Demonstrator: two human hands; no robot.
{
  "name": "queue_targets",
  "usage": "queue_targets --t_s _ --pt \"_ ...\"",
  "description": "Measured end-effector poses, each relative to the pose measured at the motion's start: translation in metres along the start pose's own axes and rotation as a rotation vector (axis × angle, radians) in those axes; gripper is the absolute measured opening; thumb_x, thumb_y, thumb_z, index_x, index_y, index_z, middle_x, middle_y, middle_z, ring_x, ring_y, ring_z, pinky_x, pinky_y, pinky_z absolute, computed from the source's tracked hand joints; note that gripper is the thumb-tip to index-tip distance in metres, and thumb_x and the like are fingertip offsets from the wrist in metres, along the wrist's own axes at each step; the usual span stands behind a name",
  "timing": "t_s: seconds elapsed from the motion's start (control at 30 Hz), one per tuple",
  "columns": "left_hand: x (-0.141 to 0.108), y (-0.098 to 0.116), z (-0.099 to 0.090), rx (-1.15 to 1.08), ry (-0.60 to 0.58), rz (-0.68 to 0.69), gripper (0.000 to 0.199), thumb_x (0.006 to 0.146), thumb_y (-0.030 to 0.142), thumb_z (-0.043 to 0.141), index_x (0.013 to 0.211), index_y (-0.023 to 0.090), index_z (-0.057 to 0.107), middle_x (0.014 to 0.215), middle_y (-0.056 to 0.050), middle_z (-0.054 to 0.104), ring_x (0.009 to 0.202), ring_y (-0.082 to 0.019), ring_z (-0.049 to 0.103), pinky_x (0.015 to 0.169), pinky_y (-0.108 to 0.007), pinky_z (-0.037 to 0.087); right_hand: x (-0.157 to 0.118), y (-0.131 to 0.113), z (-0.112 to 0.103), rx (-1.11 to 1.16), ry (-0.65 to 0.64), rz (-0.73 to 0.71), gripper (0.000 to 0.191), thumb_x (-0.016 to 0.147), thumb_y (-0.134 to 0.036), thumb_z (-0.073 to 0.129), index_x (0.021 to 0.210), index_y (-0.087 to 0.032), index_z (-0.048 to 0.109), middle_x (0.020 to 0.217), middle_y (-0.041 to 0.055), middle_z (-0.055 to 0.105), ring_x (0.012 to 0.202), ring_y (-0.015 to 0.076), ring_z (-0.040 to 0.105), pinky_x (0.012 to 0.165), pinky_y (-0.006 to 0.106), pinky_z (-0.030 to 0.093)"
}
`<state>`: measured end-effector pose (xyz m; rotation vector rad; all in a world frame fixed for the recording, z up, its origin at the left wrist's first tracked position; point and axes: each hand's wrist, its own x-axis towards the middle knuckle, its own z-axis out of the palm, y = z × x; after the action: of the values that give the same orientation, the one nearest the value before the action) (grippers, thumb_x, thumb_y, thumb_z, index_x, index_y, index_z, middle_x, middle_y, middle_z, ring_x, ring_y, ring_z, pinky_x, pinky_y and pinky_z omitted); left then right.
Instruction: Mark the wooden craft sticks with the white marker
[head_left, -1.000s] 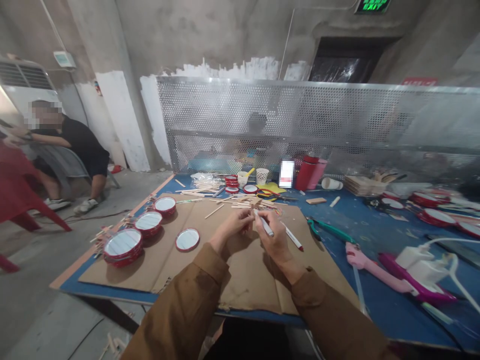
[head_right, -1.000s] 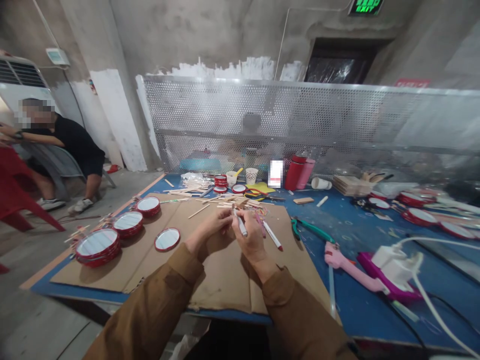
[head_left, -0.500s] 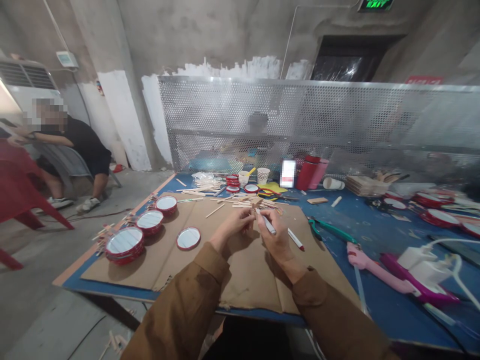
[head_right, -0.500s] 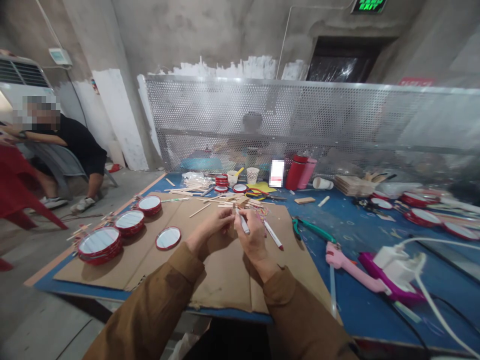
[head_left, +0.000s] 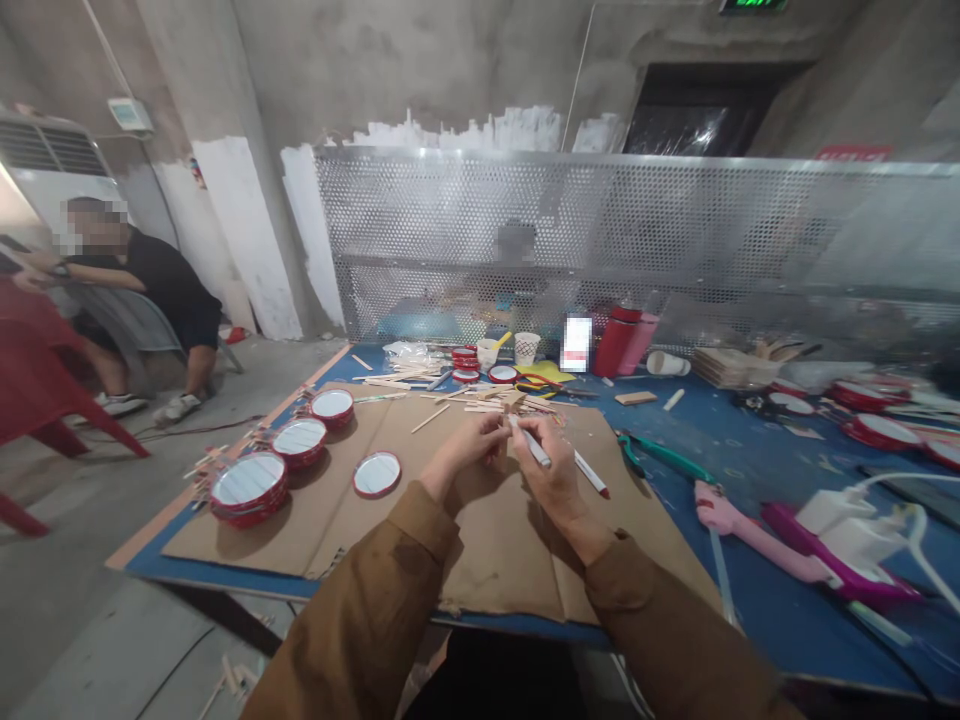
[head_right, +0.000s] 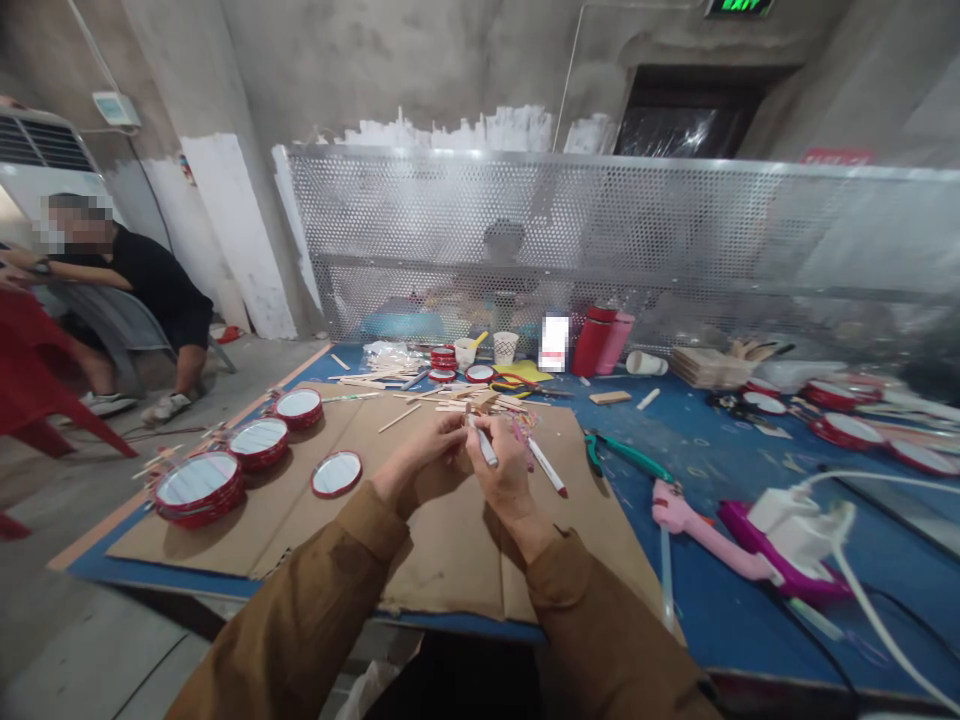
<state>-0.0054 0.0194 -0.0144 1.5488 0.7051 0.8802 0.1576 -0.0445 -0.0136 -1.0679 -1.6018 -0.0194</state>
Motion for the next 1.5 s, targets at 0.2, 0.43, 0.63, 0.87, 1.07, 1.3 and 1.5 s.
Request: queue_targets --t_s 0.2,0.43,0.63,0.87,1.07,1.3,1.5 --pt "0.001 0.001 0.001 0.014 0.014 -0.001 0.042 0.087 0.055 0.086 0.094 0.018 0.069 0.065 0.005 0.058 0.048 -0.007 0.047 0.048 -0.022 0.037 0.000 -0.002 -0.002 0.016 -0.054 -0.002 0.018 0.107 -0.039 0.060 0.101 -0.027 0.071 0.093 0.0070 0.080 0.084 0.0264 0.075 0.080 0.040 0.061" --pt "-0.001 0.003 0.001 0.006 0.008 -0.002 0.041 0.089 0.056 0.085 0.094 0.019 0.067 0.061 0.006 0.055 0.047 -0.007 0.046 0.049 -0.021 0.037 -0.001 0.004 -0.001 -0.007 0.000 0.004 0.018 0.106 -0.041 0.060 0.099 -0.028 0.069 0.091 0.0066 0.079 0.084 0.0265 0.074 0.080 0.040 0.061" --pt "0.001 0.002 0.001 0.013 0.017 -0.009 0.034 0.089 0.047 0.084 0.098 0.017 0.070 0.065 0.005 0.058 0.049 -0.008 0.047 0.050 -0.023 0.037 -0.001 -0.002 0.002 0.017 -0.029 -0.023 0.019 0.107 -0.042 0.059 0.101 -0.028 0.071 0.093 0.0067 0.082 0.084 0.0265 0.076 0.081 0.041 0.062" --pt "-0.001 0.007 0.003 0.005 0.010 -0.016 0.045 0.088 0.059 0.086 0.088 0.020 0.064 0.059 0.006 0.055 0.047 -0.009 0.046 0.050 -0.023 0.037 -0.001 0.006 -0.001 -0.022 0.014 -0.009 0.016 0.106 -0.039 0.061 0.100 -0.027 0.070 0.092 0.0078 0.080 0.084 0.0273 0.075 0.080 0.042 0.061" --pt "0.003 -0.002 0.001 -0.001 0.039 -0.020 0.039 0.088 0.051 0.087 0.093 0.017 0.069 0.066 0.004 0.059 0.049 -0.007 0.046 0.050 -0.023 0.035 -0.002 0.001 0.001 0.012 -0.028 -0.037 0.018 0.107 -0.040 0.060 0.101 -0.027 0.072 0.092 0.0070 0.081 0.085 0.0267 0.075 0.081 0.041 0.062" --pt "0.002 0.001 0.001 0.002 0.018 -0.012 0.037 0.091 0.051 0.084 0.089 0.019 0.065 0.062 0.005 0.056 0.048 -0.009 0.047 0.051 -0.024 0.037 -0.002 0.008 0.001 -0.015 0.008 0.007 0.017 0.105 -0.040 0.061 0.099 -0.027 0.070 0.092 0.0079 0.080 0.085 0.0277 0.074 0.081 0.043 0.061" --pt "0.001 0.002 0.002 0.004 0.031 -0.015 0.035 0.092 0.048 0.082 0.087 0.019 0.064 0.062 0.005 0.056 0.048 -0.008 0.046 0.050 -0.023 0.035 -0.002 0.005 0.001 0.014 -0.022 -0.006 0.017 0.106 -0.039 0.061 0.100 -0.027 0.071 0.091 0.0070 0.080 0.084 0.0269 0.075 0.081 0.041 0.061"
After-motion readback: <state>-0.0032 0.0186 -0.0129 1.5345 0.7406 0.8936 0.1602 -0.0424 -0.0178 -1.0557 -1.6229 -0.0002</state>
